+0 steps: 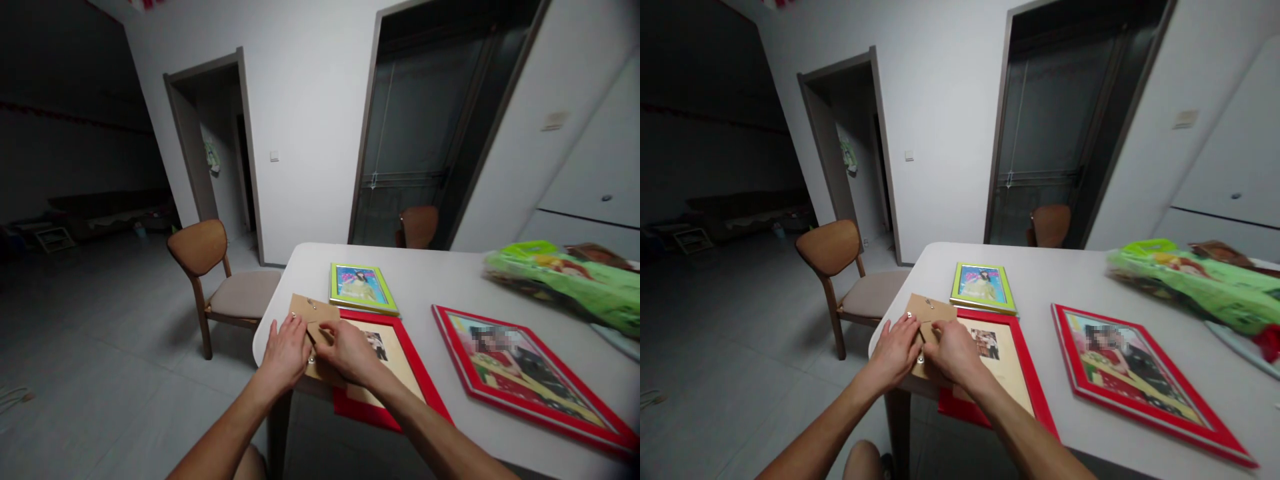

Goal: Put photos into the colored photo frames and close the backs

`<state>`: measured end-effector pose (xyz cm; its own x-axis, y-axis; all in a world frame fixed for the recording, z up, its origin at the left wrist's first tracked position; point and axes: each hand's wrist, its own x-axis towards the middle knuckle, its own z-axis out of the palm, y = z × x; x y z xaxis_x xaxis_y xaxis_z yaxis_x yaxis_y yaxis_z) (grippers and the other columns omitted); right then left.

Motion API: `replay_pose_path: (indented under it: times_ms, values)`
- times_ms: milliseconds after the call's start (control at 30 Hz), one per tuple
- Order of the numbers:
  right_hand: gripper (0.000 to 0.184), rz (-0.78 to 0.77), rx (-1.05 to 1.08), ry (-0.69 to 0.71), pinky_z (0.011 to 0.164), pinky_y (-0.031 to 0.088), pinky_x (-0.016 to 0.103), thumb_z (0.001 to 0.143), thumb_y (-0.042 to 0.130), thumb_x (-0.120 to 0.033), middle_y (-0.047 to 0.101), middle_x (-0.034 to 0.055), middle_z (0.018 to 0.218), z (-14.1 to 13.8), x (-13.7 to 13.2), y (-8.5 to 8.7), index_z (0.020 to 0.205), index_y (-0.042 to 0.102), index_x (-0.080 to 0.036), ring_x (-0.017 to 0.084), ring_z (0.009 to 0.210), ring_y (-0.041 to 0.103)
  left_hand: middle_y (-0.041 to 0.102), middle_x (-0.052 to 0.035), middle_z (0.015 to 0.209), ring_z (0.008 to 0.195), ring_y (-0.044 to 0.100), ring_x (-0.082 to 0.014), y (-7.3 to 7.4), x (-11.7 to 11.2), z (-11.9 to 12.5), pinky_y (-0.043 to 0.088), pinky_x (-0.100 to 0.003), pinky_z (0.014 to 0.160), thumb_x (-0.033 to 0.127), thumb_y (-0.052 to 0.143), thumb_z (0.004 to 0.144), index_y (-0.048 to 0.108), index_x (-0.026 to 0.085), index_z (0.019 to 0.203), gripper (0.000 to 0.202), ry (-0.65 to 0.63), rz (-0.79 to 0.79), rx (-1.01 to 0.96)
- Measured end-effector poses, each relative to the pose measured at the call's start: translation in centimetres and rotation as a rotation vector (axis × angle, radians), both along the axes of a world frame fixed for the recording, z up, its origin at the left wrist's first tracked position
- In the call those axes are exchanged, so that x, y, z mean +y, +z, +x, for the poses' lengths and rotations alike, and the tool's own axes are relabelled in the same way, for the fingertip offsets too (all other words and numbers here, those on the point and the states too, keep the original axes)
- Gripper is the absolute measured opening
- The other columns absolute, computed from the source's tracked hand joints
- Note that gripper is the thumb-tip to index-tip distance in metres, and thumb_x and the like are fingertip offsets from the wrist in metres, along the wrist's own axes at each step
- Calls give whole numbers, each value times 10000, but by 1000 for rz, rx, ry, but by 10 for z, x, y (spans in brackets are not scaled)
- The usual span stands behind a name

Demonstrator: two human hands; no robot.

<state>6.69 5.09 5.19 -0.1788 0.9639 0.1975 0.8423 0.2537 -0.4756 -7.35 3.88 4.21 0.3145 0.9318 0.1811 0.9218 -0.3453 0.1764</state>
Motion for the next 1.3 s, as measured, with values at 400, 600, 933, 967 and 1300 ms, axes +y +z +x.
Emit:
replay_pose_path:
  times_ms: [400, 600, 933, 967, 1300]
  values:
    - [304, 69, -100, 42, 731, 366, 242, 726, 445, -321, 570, 94, 897, -11, 2, -26, 935, 596, -161, 173, 841, 509, 349, -64, 1304, 1206, 273, -204, -38, 19, -50, 217, -467, 953, 269, 316, 812, 366, 212, 1189, 385, 54, -104, 43]
    - [356, 86, -294, -252, 727, 363, 293, 733, 439, -321, 551, 124, 958, 93, -4, -27, 1027, 544, -149, 220, 875, 500, 327, -81, 1315, 1215, 253, -199, -22, 21, -25, 167, -466, 979, 209, 291, 811, 346, 185, 1203, 397, 21, -52, -12]
    - [560, -277, 269, -402, 631, 448, 301, 670, 429, -249, 642, 124, 814, 138, -11, -32, 1194, 361, -64, 201, 694, 608, 412, -95, 1254, 1164, 338, -213, -29, 4, 72, 263, -382, 971, 253, 372, 776, 417, 138, 1154, 397, -197, -84, -100]
    - [585, -338, 475, -386, 606, 462, 293, 673, 425, -256, 647, 108, 814, 136, -14, -26, 1222, 319, -82, 188, 663, 614, 416, -101, 1249, 1159, 345, -221, -28, 3, 74, 260, -399, 971, 256, 362, 782, 415, 133, 1153, 395, -190, -88, -108]
    - [770, -396, 1260, -234, 552, 478, 278, 645, 530, -200, 644, 19, 692, 111, -30, 16, 1300, 125, -209, 154, 564, 604, 211, -117, 1357, 1233, 185, -246, 9, -9, 132, 203, -369, 1014, 402, 546, 649, 161, 97, 1291, 809, -159, -212, -610]
